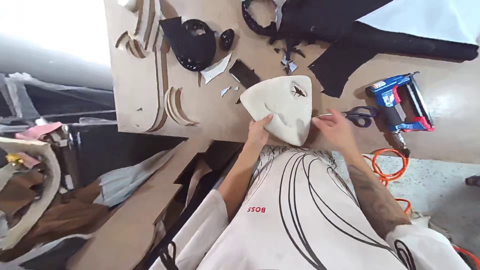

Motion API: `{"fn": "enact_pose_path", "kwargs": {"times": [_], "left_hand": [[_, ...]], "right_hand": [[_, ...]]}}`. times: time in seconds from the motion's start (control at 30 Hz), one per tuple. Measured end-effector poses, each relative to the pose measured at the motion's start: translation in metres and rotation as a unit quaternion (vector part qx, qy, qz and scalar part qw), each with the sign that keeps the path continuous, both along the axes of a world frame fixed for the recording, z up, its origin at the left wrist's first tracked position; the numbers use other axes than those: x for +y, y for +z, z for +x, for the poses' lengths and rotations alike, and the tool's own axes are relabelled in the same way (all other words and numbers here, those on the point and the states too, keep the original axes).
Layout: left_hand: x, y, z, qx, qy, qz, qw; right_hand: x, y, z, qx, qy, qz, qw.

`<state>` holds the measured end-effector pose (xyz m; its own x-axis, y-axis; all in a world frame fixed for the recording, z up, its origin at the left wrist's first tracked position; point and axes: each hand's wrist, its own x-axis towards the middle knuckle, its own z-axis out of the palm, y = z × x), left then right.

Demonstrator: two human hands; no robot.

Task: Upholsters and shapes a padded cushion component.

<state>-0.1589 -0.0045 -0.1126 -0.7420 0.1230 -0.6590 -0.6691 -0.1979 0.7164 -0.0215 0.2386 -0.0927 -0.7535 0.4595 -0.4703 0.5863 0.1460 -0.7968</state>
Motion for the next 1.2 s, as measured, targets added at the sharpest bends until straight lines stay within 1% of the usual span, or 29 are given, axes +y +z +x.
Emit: {"fn": "enact_pose_path", "kwargs": {"times": [0.03,0.07,0.1,0.13,0.17,0.2,0.23,0.27,0.3,0.33,0.37,0.4,0.47,0.5,0.53,0.57,0.63,0.73,0.8,0.87,0.97,1.0,1.07,1.1,1.13,1.17,1.2], "left_hand": [[0.001,0.001,0.007,-0.016,-0.004,0.021,1.0],[0.003,0.002,0.014,-0.025,-0.015,0.045,0.999],[0.006,0.003,0.019,-0.025,-0.032,0.069,0.997],[0.007,0.005,0.025,-0.022,-0.053,0.076,0.995],[0.006,0.008,0.026,-0.011,-0.084,0.055,0.995],[0.002,0.011,0.026,0.009,-0.122,-0.006,0.992],[-0.004,0.014,0.027,0.045,-0.155,-0.108,0.981],[-0.013,0.016,0.029,0.102,-0.171,-0.228,0.953],[-0.021,0.018,0.026,0.18,-0.192,-0.323,0.909],[-0.026,0.021,0.016,0.262,-0.229,-0.386,0.854],[-0.025,0.022,0.001,0.325,-0.275,-0.418,0.802],[-0.018,0.018,-0.017,0.36,-0.329,-0.423,0.764],[0.006,0.006,-0.056,0.349,-0.45,-0.42,0.707],[0.02,-0.002,-0.075,0.332,-0.5,-0.41,0.687],[0.033,-0.011,-0.09,0.315,-0.539,-0.393,0.676],[0.043,-0.017,-0.095,0.301,-0.559,-0.38,0.673],[0.051,-0.024,-0.093,0.292,-0.564,-0.385,0.669],[0.051,-0.027,-0.082,0.285,-0.547,-0.431,0.659],[0.05,-0.033,-0.083,0.278,-0.551,-0.442,0.651],[0.05,-0.038,-0.085,0.287,-0.548,-0.437,0.653],[0.05,-0.042,-0.089,0.293,-0.551,-0.419,0.66],[0.05,-0.043,-0.089,0.293,-0.551,-0.419,0.66],[0.052,-0.044,-0.085,0.289,-0.549,-0.436,0.652],[0.053,-0.045,-0.084,0.286,-0.548,-0.442,0.65],[0.054,-0.047,-0.084,0.286,-0.545,-0.447,0.649],[0.053,-0.049,-0.083,0.289,-0.542,-0.448,0.65],[0.053,-0.051,-0.084,0.292,-0.539,-0.443,0.653]], "right_hand": [[-0.012,-0.003,-0.018,0.006,-0.038,-0.093,0.995],[-0.021,-0.006,-0.034,0.022,-0.079,-0.16,0.984],[-0.024,-0.007,-0.048,0.039,-0.113,-0.197,0.973],[-0.023,-0.007,-0.056,0.044,-0.133,-0.201,0.97],[-0.017,-0.006,-0.061,0.039,-0.135,-0.181,0.973],[-0.01,-0.006,-0.064,0.023,-0.13,-0.153,0.979],[-0.004,-0.008,-0.066,-0.002,-0.117,-0.125,0.985],[-0.002,-0.013,-0.066,-0.023,-0.1,-0.098,0.99],[-0.001,-0.021,-0.066,-0.04,-0.079,-0.071,0.993],[-0.002,-0.027,-0.066,-0.056,-0.055,-0.045,0.996],[-0.004,-0.031,-0.066,-0.077,-0.024,-0.014,0.997],[-0.005,-0.032,-0.068,-0.1,0.009,0.016,0.995],[-0.015,-0.031,-0.074,-0.143,0.041,0.062,0.987],[-0.019,-0.028,-0.079,-0.168,0.049,0.085,0.981],[-0.021,-0.025,-0.083,-0.19,0.055,0.109,0.974],[-0.025,-0.023,-0.082,-0.206,0.062,0.129,0.968],[-0.031,-0.023,-0.08,-0.217,0.06,0.143,0.964],[-0.042,-0.017,-0.061,-0.2,0.039,0.126,0.971],[-0.045,-0.01,-0.055,-0.2,0.045,0.122,0.971],[-0.042,-0.003,-0.056,-0.207,0.074,0.137,0.966],[-0.033,0.003,-0.077,-0.211,0.145,0.214,0.943],[-0.029,0.01,-0.082,-0.214,0.164,0.229,0.935],[-0.018,0.041,-0.078,-0.196,0.192,0.246,0.93],[-0.009,0.059,-0.066,-0.173,0.19,0.257,0.932],[0.003,0.072,-0.055,-0.147,0.169,0.283,0.932],[0.019,0.079,-0.041,-0.128,0.136,0.319,0.929],[0.04,0.079,-0.027,-0.116,0.094,0.35,0.925]]}}
